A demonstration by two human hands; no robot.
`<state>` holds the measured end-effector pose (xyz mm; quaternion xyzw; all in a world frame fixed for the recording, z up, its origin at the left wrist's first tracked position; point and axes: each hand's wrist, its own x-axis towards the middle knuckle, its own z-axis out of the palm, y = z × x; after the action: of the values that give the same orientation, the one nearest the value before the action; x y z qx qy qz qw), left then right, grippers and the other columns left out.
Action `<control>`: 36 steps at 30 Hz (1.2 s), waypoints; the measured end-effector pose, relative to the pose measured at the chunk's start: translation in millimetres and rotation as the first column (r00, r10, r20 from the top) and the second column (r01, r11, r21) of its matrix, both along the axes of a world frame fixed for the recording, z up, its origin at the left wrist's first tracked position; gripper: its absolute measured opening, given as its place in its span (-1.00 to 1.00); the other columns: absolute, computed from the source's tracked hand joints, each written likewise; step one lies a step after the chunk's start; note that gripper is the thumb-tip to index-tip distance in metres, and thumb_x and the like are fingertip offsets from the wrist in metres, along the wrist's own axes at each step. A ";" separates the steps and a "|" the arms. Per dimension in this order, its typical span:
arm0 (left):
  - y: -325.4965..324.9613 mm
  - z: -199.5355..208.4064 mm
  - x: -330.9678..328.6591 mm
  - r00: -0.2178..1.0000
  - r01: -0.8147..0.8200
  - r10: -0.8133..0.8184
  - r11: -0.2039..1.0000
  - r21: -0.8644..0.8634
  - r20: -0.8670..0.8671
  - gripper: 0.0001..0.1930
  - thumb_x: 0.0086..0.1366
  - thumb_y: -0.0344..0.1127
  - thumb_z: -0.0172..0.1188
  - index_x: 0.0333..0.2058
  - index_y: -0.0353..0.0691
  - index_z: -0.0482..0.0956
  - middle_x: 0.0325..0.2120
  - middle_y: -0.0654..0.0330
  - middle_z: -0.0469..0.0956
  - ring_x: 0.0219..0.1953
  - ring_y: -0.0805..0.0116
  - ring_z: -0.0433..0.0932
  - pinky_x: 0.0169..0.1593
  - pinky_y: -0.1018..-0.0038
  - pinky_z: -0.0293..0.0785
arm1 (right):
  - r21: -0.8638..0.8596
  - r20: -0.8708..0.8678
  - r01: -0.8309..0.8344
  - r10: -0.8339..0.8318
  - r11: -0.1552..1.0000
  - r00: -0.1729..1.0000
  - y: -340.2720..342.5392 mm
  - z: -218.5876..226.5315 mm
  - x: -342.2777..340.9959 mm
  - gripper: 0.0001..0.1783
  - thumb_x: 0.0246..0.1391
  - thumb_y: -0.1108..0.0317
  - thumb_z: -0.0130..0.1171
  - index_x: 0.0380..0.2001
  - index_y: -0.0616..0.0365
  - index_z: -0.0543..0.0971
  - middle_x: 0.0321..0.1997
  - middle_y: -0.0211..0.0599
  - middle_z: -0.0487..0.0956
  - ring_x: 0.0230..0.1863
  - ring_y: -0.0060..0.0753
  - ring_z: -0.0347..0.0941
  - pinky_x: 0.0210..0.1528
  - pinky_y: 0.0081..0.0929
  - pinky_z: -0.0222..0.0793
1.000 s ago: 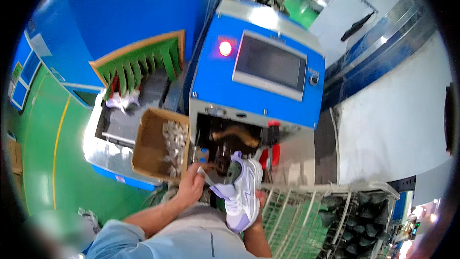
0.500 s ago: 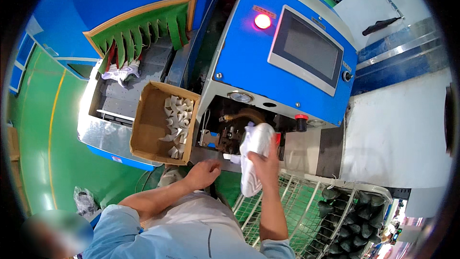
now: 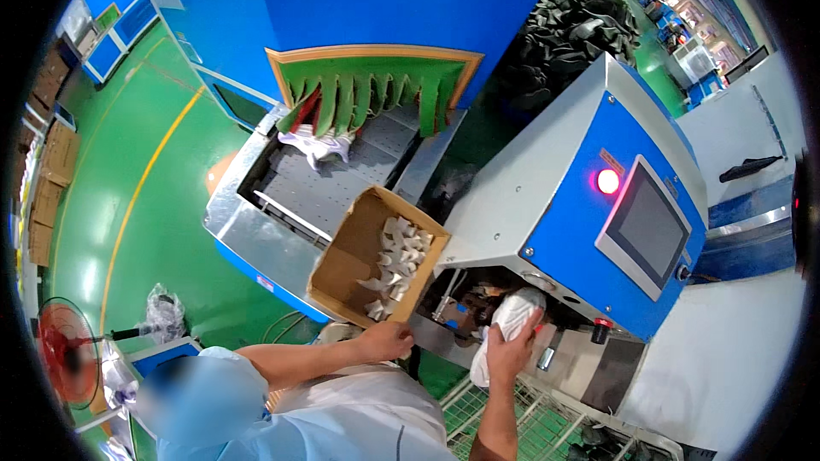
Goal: The person takes shoes from a conveyor belt, places them into a pressing machine, wipes the shoes with a cloth, and periodically retrieves shoe lasts from a nearby rack.
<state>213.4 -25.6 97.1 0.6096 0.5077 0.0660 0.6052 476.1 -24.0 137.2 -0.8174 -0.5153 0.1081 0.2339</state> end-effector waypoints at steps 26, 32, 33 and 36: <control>-41.3 -22.9 45.9 0.891 0.341 0.094 0.509 -0.791 0.444 -0.50 0.22 -0.12 0.09 0.09 -0.22 0.38 -0.01 0.04 0.47 0.03 0.06 0.45 0.21 0.14 0.30 | 0.019 -0.971 0.457 -0.092 0.889 0.219 -84.8 -40.1 -54.3 0.02 -0.05 0.02 0.36 0.38 0.12 0.09 0.39 -0.10 0.19 0.38 -0.24 0.07 0.41 -0.35 -0.14; -27.8 3.6 37.7 0.958 0.176 0.049 0.674 -0.718 0.281 -0.51 0.24 -0.10 0.08 0.08 -0.23 0.39 0.03 0.04 0.43 0.03 0.05 0.45 0.22 0.14 0.29 | 0.217 -0.970 0.556 0.114 0.803 0.214 -247.1 77.4 -20.8 -0.07 -0.06 0.34 0.38 0.35 0.19 0.15 0.22 -0.27 0.38 0.16 -0.39 0.31 0.24 -0.49 0.16; -26.5 6.5 41.9 0.959 0.176 0.040 0.695 -0.697 0.282 -0.51 0.24 -0.10 0.08 0.08 -0.23 0.39 0.04 0.04 0.43 0.03 0.06 0.45 0.22 0.14 0.29 | 0.216 -0.959 0.675 0.022 0.706 0.284 -285.9 88.1 -13.6 -0.07 -0.08 0.36 0.38 0.34 0.25 0.16 0.14 -0.27 0.44 0.11 -0.41 0.35 0.21 -0.47 0.21; -36.0 15.9 64.0 0.962 0.191 0.000 0.716 -0.671 0.274 -0.50 0.24 -0.09 0.08 0.09 -0.23 0.38 0.04 0.04 0.43 0.03 0.06 0.45 0.22 0.14 0.29 | 0.437 -0.891 0.851 0.009 0.290 0.454 -408.1 132.7 -4.5 -0.05 -0.13 0.39 0.36 0.33 0.26 0.15 0.06 -0.18 0.50 0.04 -0.30 0.43 0.12 -0.38 0.34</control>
<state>277.4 -61.6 113.0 0.3517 0.3812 -0.0824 0.8510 471.6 -432.1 269.9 -0.5524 -0.0568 0.0839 0.8274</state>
